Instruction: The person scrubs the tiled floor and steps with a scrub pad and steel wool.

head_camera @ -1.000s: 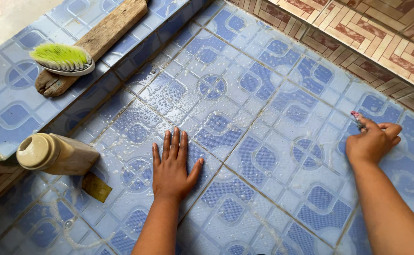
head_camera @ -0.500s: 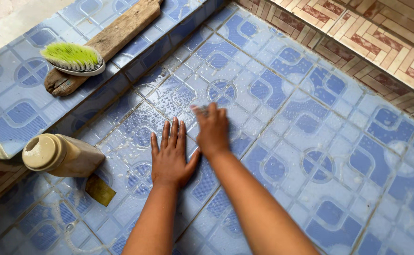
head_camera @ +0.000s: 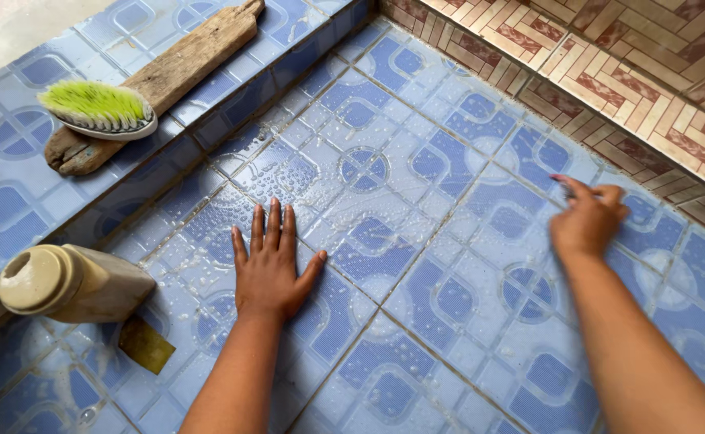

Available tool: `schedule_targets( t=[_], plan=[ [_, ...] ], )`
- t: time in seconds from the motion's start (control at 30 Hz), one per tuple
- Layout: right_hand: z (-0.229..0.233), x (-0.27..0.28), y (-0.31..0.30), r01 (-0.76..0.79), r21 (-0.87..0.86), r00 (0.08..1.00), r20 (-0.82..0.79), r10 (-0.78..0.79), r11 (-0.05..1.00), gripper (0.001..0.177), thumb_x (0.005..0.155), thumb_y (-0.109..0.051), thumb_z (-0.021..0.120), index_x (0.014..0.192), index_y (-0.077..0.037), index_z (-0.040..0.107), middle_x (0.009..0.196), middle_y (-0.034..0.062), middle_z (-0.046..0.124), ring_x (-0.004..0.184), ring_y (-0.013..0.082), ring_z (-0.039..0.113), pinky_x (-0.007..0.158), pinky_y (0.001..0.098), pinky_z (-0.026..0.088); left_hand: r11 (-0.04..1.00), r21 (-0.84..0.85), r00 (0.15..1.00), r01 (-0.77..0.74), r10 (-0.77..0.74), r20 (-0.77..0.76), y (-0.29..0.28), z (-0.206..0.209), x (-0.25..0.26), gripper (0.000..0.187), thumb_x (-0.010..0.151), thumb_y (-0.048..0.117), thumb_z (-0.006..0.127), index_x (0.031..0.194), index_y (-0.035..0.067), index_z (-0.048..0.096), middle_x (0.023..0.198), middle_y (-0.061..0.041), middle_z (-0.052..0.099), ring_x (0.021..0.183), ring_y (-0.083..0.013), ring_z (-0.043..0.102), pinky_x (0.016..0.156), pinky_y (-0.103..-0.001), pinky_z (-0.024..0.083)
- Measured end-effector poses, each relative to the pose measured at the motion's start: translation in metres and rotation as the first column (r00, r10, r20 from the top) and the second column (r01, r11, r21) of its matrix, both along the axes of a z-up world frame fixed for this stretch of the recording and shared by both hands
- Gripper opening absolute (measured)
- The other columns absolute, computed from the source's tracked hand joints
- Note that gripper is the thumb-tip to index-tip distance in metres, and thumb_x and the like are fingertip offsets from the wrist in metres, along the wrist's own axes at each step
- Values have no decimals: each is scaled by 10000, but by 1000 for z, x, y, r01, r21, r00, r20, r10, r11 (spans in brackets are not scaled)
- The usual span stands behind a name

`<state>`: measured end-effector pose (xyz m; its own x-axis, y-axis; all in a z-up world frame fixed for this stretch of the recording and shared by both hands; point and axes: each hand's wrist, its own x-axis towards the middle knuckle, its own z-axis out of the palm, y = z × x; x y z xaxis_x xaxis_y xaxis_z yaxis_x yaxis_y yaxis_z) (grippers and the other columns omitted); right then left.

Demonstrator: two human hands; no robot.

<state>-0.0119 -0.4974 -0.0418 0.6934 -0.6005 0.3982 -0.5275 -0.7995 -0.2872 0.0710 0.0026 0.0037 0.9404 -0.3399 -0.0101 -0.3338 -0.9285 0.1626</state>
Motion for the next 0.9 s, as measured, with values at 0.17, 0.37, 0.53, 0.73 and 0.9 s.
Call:
schedule_targets(
  t=[0.17,0.37,0.53,0.73,0.9],
  plan=[
    [-19,34,-15,104,26,991,83,-106,994,342,885,31,664,1081,-208,809,1202,129,504,1120,352,443,994,428,429,999,-21,996,26,-24,83,1,-5,5,914,912,725,350,1597,153,152,1677,-66,101,1535,-271,2,1184,-558,-46],
    [4,141,153,-255,-50,966,-54,253,966,413,893,36,619,1226,-174,744,1247,146,544,1161,352,533,933,431,513,1000,-22,995,19,-17,102,2,-11,8,900,906,727,342,1599,180,164,1673,-57,124,1539,-253,22,1201,-550,-34],
    [27,156,326,-580,41,814,-17,581,814,530,815,67,589,1205,-248,760,1258,142,568,1118,358,533,951,441,485,999,-37,994,22,-18,106,1,-11,6,940,895,733,361,1595,139,162,1670,-75,124,1536,-260,25,1198,-553,-27],
    [50,169,356,-685,168,728,107,677,709,342,823,-44,705,1021,-298,821,1053,24,662,1034,282,586,928,399,521,999,-14,988,43,-41,151,3,-10,10,987,870,734,377,1589,95,160,1666,-101,122,1538,-276,31,1193,-563,-22],
    [53,189,274,-457,295,882,31,470,839,350,925,-59,672,1038,-361,809,1071,50,659,943,255,613,803,352,585,999,-4,989,32,-31,144,1,-10,17,970,888,760,350,1586,117,152,1658,-83,121,1523,-268,25,1183,-558,-39]
  ],
)
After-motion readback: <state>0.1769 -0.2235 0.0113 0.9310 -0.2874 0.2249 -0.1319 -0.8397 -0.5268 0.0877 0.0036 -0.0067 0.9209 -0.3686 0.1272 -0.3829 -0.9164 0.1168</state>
